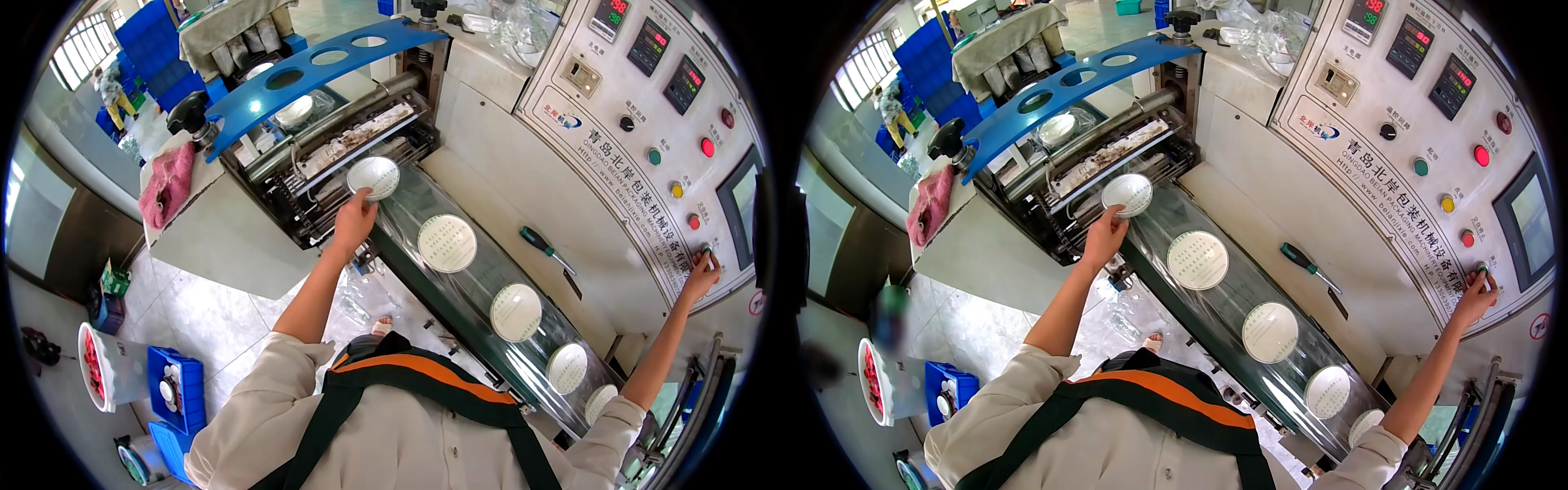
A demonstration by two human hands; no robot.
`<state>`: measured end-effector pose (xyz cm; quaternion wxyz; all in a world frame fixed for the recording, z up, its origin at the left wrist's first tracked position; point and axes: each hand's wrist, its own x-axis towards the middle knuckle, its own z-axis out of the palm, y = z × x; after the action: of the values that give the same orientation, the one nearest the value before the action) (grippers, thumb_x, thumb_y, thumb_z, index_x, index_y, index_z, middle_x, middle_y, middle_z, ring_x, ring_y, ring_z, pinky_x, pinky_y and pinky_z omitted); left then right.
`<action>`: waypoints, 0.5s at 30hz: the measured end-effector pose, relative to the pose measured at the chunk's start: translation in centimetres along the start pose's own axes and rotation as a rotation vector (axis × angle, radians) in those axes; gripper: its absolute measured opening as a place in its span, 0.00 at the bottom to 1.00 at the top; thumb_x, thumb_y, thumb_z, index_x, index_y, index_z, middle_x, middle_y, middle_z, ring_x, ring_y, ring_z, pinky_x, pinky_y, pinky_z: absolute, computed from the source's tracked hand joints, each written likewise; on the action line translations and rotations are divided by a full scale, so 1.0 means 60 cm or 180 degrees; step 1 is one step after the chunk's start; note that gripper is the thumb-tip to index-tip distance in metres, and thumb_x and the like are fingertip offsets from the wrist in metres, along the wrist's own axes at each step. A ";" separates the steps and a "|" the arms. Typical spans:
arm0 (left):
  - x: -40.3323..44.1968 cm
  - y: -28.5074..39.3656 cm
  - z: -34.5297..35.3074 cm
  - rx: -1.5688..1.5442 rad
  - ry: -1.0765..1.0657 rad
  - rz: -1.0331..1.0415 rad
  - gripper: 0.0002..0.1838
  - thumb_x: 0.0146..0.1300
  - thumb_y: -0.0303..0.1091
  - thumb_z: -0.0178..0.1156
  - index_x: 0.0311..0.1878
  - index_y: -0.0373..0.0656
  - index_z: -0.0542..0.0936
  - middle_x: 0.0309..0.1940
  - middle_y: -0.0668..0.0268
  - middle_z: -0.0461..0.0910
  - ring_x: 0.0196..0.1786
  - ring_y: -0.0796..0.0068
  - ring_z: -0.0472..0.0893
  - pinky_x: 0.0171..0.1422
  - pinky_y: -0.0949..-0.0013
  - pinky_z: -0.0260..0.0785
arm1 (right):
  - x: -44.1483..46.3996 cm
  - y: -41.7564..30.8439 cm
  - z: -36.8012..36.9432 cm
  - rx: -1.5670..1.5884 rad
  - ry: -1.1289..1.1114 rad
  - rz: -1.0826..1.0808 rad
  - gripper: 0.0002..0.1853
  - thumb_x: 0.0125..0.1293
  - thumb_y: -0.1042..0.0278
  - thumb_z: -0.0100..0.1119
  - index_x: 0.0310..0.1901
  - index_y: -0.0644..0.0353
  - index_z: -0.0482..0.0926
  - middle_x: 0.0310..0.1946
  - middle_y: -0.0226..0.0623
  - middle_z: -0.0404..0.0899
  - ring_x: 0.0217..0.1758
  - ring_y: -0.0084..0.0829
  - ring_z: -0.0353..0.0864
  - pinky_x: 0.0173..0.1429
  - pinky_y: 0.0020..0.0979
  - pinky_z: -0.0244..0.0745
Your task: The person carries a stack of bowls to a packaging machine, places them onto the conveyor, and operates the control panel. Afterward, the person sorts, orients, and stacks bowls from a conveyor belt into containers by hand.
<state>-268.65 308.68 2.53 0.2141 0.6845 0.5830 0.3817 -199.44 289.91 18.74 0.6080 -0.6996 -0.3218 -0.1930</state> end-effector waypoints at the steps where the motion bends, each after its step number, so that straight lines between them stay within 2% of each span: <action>1: -0.001 0.003 -0.003 0.0083 -0.0005 -0.0003 0.17 0.55 0.31 0.57 0.49 0.43 0.71 0.22 0.59 0.77 0.25 0.66 0.77 0.31 0.67 0.68 | 0.000 0.000 0.000 0.0030 -0.0005 0.0008 0.14 0.64 0.62 0.51 0.44 0.63 0.66 0.31 0.37 0.79 0.30 0.21 0.78 0.28 0.19 0.74; 5: -0.020 0.021 -0.017 0.0521 0.0097 -0.0038 0.20 0.54 0.33 0.59 0.51 0.45 0.70 0.23 0.60 0.77 0.26 0.65 0.78 0.31 0.66 0.68 | 0.001 0.011 0.005 0.0289 0.0096 0.0053 0.15 0.64 0.62 0.52 0.43 0.64 0.65 0.31 0.39 0.78 0.31 0.24 0.79 0.28 0.20 0.74; 6: -0.029 0.029 -0.022 0.0674 0.0332 0.0030 0.20 0.54 0.33 0.58 0.51 0.44 0.70 0.25 0.59 0.77 0.28 0.62 0.78 0.32 0.62 0.69 | -0.005 0.005 0.012 0.0278 0.0120 0.0040 0.15 0.64 0.62 0.52 0.43 0.64 0.65 0.31 0.39 0.78 0.31 0.24 0.79 0.28 0.20 0.74; 7: -0.040 0.040 -0.028 0.0816 0.0557 0.0116 0.21 0.53 0.34 0.58 0.52 0.44 0.70 0.27 0.59 0.78 0.30 0.58 0.78 0.34 0.59 0.69 | -0.018 -0.010 0.025 0.0619 0.0285 0.0197 0.15 0.64 0.61 0.52 0.42 0.65 0.67 0.31 0.40 0.78 0.31 0.25 0.79 0.28 0.21 0.74; 8: -0.053 0.056 -0.037 0.0666 0.0680 0.0124 0.21 0.53 0.32 0.58 0.52 0.42 0.70 0.27 0.58 0.77 0.30 0.60 0.78 0.34 0.61 0.69 | -0.034 -0.023 0.029 0.0939 0.0509 0.0340 0.15 0.64 0.61 0.52 0.41 0.66 0.68 0.31 0.41 0.78 0.31 0.27 0.79 0.28 0.21 0.74; 9: -0.067 0.076 -0.043 0.0453 0.0773 0.0183 0.21 0.53 0.31 0.58 0.52 0.41 0.70 0.28 0.58 0.77 0.30 0.61 0.78 0.35 0.63 0.69 | -0.055 -0.027 0.032 0.1189 0.0309 0.0216 0.16 0.64 0.59 0.51 0.36 0.67 0.72 0.31 0.43 0.78 0.30 0.30 0.79 0.30 0.24 0.75; 10: -0.083 0.094 -0.050 0.0108 0.0702 0.0263 0.21 0.53 0.28 0.58 0.52 0.40 0.69 0.27 0.59 0.77 0.29 0.63 0.77 0.35 0.65 0.69 | -0.058 0.012 0.042 0.1070 0.0303 0.0185 0.15 0.64 0.59 0.49 0.37 0.67 0.73 0.33 0.40 0.78 0.30 0.29 0.79 0.32 0.27 0.76; 11: -0.102 0.113 -0.052 -0.0248 0.0603 0.0341 0.22 0.53 0.26 0.58 0.53 0.40 0.69 0.26 0.59 0.77 0.28 0.65 0.77 0.34 0.67 0.69 | -0.082 0.016 0.062 0.0646 0.0312 0.0118 0.14 0.65 0.60 0.48 0.37 0.64 0.74 0.33 0.38 0.77 0.34 0.28 0.77 0.35 0.29 0.75; 12: -0.121 0.141 -0.053 -0.0424 0.0432 0.0415 0.21 0.53 0.24 0.57 0.52 0.40 0.69 0.26 0.60 0.76 0.28 0.67 0.76 0.34 0.68 0.68 | -0.120 0.001 0.103 -0.0310 0.0543 -0.0440 0.11 0.65 0.61 0.48 0.38 0.62 0.73 0.37 0.37 0.75 0.38 0.28 0.76 0.37 0.29 0.75; 13: -0.139 0.159 -0.049 -0.0563 0.0281 0.0456 0.21 0.53 0.22 0.57 0.52 0.39 0.70 0.26 0.61 0.76 0.27 0.68 0.75 0.33 0.70 0.68 | -0.186 -0.100 0.150 0.1167 0.0534 -0.0082 0.08 0.63 0.67 0.50 0.39 0.62 0.72 0.43 0.37 0.73 0.41 0.28 0.74 0.35 0.28 0.74; 14: -0.157 0.166 -0.033 -0.0669 0.0045 0.0599 0.20 0.52 0.22 0.58 0.51 0.39 0.70 0.26 0.60 0.77 0.27 0.68 0.76 0.32 0.70 0.68 | -0.226 -0.158 0.178 0.1156 -0.0098 0.0181 0.09 0.60 0.73 0.52 0.42 0.63 0.71 0.44 0.37 0.72 0.40 0.26 0.73 0.38 0.24 0.71; 15: -0.175 0.169 -0.021 -0.0744 -0.0168 0.0724 0.20 0.52 0.23 0.58 0.50 0.39 0.71 0.27 0.60 0.77 0.27 0.68 0.76 0.32 0.70 0.68 | -0.260 -0.219 0.201 0.0863 -0.0403 -0.0354 0.10 0.58 0.75 0.55 0.42 0.62 0.71 0.50 0.39 0.71 0.40 0.27 0.74 0.37 0.24 0.72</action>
<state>-263.48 296.11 7.90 0.2630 0.7263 0.4475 0.4506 -221.08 299.03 15.73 0.6638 -0.6030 -0.4208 -0.1366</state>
